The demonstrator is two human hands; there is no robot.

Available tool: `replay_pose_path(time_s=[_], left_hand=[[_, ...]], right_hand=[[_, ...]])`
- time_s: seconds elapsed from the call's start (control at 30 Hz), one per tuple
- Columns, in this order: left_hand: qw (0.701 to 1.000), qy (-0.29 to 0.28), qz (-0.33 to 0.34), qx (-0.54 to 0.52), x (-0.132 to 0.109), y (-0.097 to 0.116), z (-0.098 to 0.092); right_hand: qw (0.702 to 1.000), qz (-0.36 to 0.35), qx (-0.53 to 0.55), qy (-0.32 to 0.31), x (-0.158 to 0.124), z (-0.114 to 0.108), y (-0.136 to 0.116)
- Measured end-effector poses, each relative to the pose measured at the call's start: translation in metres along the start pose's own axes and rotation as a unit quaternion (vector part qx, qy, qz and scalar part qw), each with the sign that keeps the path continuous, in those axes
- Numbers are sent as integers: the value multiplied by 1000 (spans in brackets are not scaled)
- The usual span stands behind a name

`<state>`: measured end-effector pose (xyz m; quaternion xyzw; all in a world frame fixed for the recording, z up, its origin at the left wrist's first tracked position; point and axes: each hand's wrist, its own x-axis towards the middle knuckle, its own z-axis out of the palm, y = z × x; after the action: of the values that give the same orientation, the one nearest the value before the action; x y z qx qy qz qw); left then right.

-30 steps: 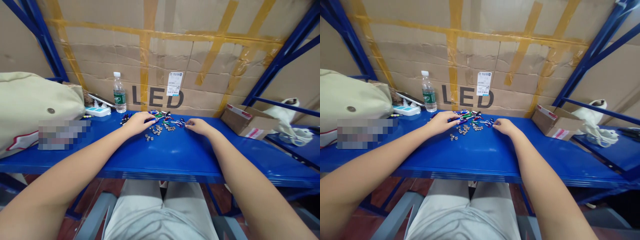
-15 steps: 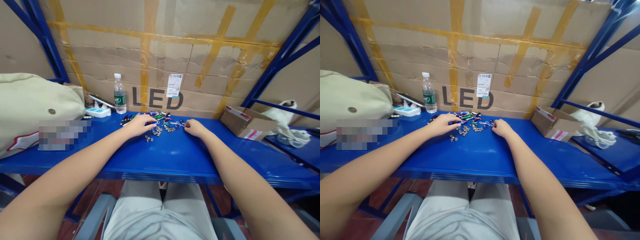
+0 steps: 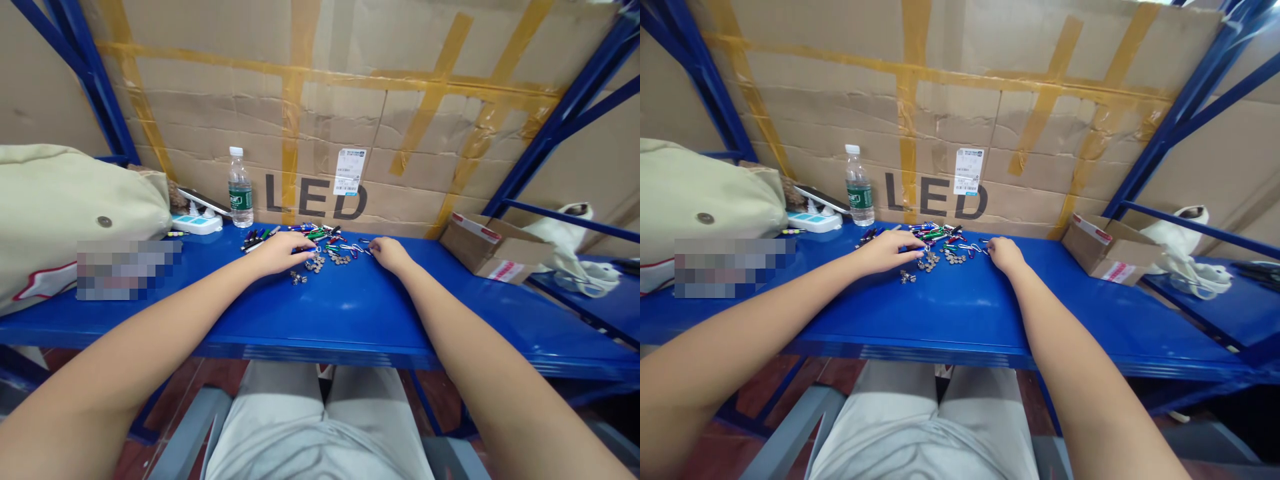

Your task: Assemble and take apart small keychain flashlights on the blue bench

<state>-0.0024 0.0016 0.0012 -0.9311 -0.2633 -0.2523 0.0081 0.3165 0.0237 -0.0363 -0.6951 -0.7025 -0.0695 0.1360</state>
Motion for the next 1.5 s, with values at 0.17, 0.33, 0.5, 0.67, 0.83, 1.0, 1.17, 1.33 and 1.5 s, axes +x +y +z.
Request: replay_pose_path(time_s=[0.17, 0.33, 0.5, 0.67, 0.83, 1.0, 1.17, 1.33, 1.5], left_hand=[[1000, 0, 1, -6, 0, -1, 1], [1000, 3, 2, -7, -1, -1, 1], [1000, 12, -3, -15, 0, 3, 1], [997, 54, -7, -61, 1, 14, 5], [995, 44, 62, -70, 1, 21, 9], [995, 36, 85, -45, 1, 22, 8], [993, 36, 102, -47, 1, 24, 7], [993, 34, 102, -44, 1, 21, 8], [994, 63, 88, -33, 2, 16, 11]], right_hand=[[999, 21, 47, 13, -1, 0, -1], [992, 26, 121, 37, -4, -9, -3], [934, -19, 351, 54, -22, -32, -28], [830, -76, 549, -61, -45, -45, -72], [749, -104, 638, -148, -54, -40, -93], [713, -89, 674, -173, -58, -38, -95], [726, -108, 631, -252, -60, -39, -93], [827, -193, 468, -246, -64, -43, -92], [869, -189, 424, -173, -68, -40, -102]])
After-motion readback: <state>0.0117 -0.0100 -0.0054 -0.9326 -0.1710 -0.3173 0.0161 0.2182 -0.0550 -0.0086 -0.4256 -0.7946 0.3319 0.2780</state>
